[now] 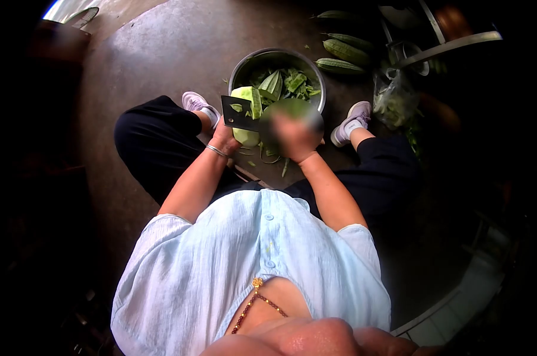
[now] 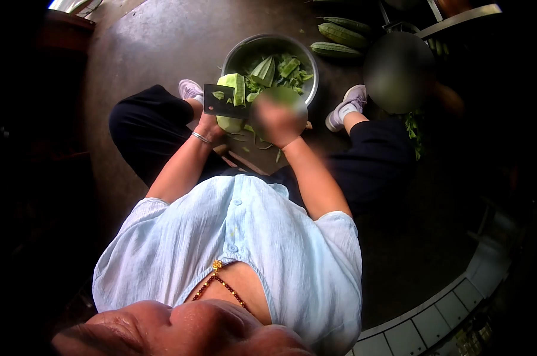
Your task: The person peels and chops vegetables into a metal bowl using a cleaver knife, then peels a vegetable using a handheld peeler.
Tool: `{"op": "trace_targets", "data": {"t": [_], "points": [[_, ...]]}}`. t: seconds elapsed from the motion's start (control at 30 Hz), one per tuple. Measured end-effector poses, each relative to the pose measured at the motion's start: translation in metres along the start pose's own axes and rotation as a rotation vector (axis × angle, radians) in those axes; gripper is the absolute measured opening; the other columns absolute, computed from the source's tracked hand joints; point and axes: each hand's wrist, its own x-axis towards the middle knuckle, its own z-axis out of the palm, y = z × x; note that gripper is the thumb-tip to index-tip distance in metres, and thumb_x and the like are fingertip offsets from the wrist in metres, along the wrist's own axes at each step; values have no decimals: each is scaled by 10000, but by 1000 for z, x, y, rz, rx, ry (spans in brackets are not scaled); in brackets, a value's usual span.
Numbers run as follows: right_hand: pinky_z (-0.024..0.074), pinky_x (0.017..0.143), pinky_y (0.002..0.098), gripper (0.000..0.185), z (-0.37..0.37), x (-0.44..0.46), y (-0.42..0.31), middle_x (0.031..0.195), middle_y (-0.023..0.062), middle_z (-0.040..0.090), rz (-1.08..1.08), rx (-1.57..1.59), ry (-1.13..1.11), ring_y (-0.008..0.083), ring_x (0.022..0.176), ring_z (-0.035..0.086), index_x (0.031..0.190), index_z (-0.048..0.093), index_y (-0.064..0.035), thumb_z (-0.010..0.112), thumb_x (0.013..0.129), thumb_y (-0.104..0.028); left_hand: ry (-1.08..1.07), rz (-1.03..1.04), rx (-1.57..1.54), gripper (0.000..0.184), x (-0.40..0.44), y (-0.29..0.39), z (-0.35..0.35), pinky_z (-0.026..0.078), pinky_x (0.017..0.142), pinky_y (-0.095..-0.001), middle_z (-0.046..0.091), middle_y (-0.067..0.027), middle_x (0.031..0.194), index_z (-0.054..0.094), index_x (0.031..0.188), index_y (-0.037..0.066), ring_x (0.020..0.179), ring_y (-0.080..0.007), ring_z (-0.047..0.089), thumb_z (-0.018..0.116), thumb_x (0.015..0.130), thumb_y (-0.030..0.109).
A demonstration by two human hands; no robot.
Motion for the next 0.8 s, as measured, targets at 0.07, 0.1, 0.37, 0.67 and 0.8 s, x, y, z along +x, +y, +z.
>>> {"op": "trace_targets", "data": {"t": [0.07, 0.1, 0.37, 0.67, 0.8], "points": [[480, 612, 359, 157, -3, 1, -5, 770, 94, 596, -1, -33, -61, 251, 665, 585, 921, 603, -93, 591, 765, -107, 36, -43, 2, 375, 13, 2, -26, 513, 820, -426, 625, -121, 1054, 573, 1118, 53, 928, -273, 617, 490, 922, 363], [481, 622, 364, 162, -2, 2, -6, 784, 99, 598, 3, -49, -82, 257, 680, 588, 925, 603, -92, 590, 764, -105, 41, -96, -14, 412, 12, 6, -23, 495, 863, -443, 613, -134, 1093, 559, 1147, 48, 973, -289, 603, 498, 916, 384], [477, 714, 401, 196, 33, -28, 23, 877, 128, 606, 93, 93, -92, 304, 804, 591, 956, 598, -68, 586, 763, -95, -143, -132, -57, 490, 1, -8, -1, 490, 887, -430, 619, -115, 1144, 562, 1186, 58, 998, -269, 610, 514, 897, 451], [470, 832, 364, 346, 43, -43, 54, 1088, 140, 605, 477, 405, -457, 265, 967, 594, 1130, 581, -48, 571, 869, -274, -29, -239, 109, 506, -12, 1, 7, 536, 807, -433, 614, -171, 1116, 507, 1224, 14, 930, -304, 641, 560, 843, 343], [477, 798, 368, 383, 13, -23, 51, 1062, 125, 621, 702, 394, -689, 264, 961, 594, 1128, 583, -63, 600, 840, -316, -94, -202, 51, 539, -16, 1, 22, 537, 815, -435, 606, -180, 1133, 483, 1256, 13, 942, -306, 640, 568, 836, 340]]}}
